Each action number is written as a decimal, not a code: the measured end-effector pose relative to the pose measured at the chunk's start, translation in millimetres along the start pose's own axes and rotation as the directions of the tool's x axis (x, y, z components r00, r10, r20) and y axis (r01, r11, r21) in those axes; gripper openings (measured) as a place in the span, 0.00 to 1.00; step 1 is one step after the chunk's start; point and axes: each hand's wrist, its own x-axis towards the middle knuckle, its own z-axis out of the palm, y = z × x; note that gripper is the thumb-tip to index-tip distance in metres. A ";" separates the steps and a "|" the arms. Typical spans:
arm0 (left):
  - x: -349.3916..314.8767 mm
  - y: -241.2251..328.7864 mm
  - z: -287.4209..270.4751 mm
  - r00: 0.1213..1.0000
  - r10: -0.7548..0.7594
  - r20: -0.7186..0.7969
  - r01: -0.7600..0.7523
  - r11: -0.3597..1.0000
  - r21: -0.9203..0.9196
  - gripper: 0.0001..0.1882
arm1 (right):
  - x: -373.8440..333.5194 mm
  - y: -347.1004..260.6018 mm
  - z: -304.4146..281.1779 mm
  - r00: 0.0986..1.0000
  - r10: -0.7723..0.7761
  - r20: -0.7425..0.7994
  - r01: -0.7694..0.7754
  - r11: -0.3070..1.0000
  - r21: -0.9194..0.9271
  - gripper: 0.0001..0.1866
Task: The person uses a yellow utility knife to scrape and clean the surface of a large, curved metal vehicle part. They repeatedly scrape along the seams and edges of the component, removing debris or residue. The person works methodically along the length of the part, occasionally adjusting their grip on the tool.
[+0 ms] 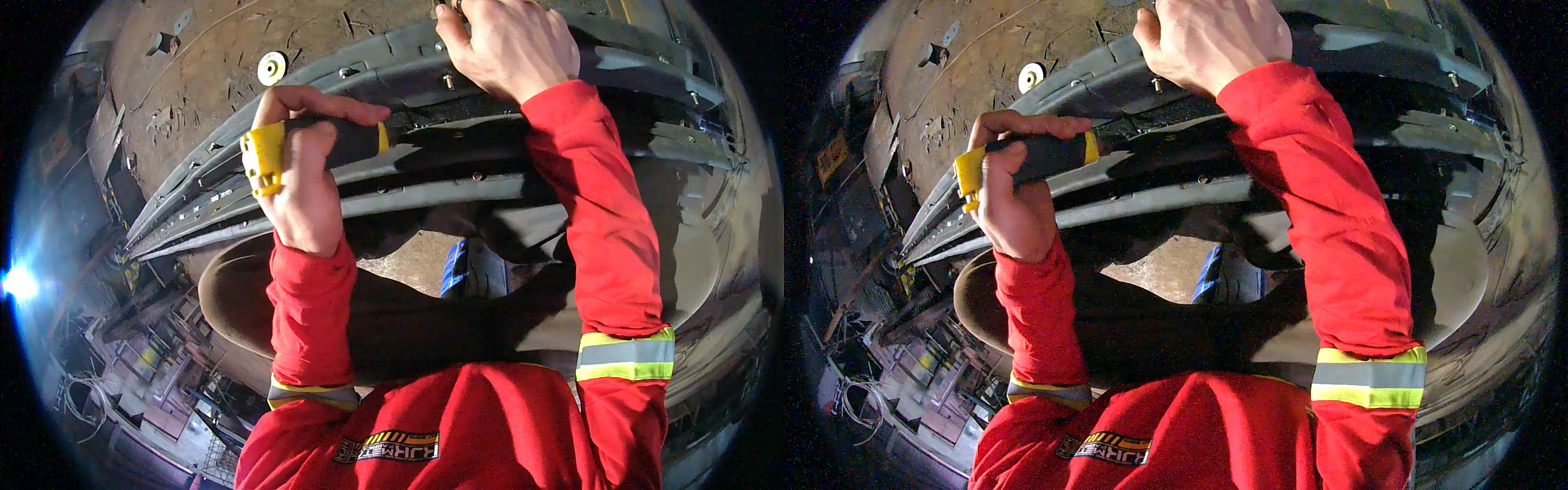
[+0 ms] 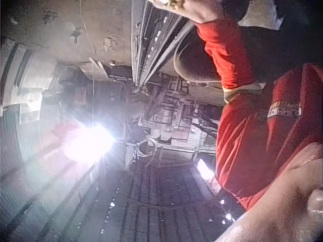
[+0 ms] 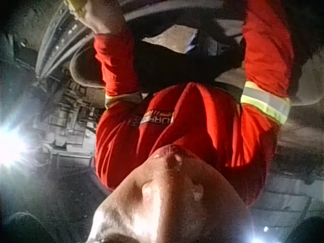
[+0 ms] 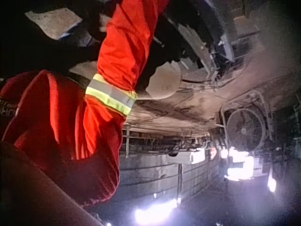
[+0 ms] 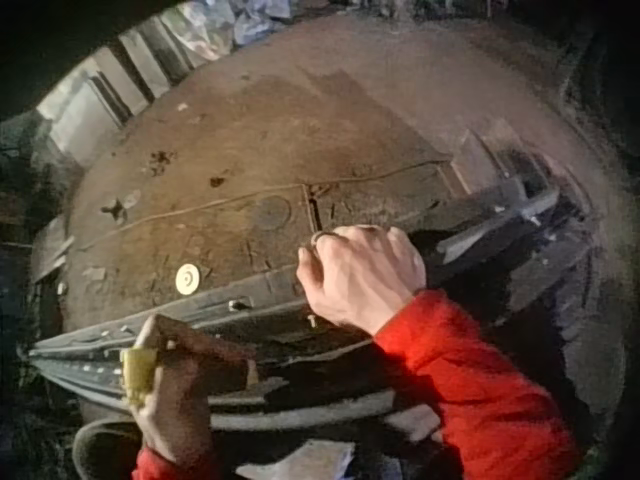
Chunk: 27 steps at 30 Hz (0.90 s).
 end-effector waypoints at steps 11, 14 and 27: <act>-4.2 13.0 8.9 0.998 0.032 0.057 -0.052 0.912 0.407 0.06 | -1.1 -1.4 -12.3 1.000 -0.012 0.013 0.012 1.000 0.014 0.19; -8.0 14.8 11.3 0.999 0.034 0.042 -0.047 0.915 0.401 0.06 | -1.1 1.9 -5.1 1.000 -0.011 0.010 0.011 1.000 0.019 0.19; -11.6 17.6 13.3 0.998 0.018 0.064 -0.042 0.918 0.394 0.07 | -1.2 2.5 -5.0 1.000 -0.019 0.011 0.019 1.000 0.014 0.18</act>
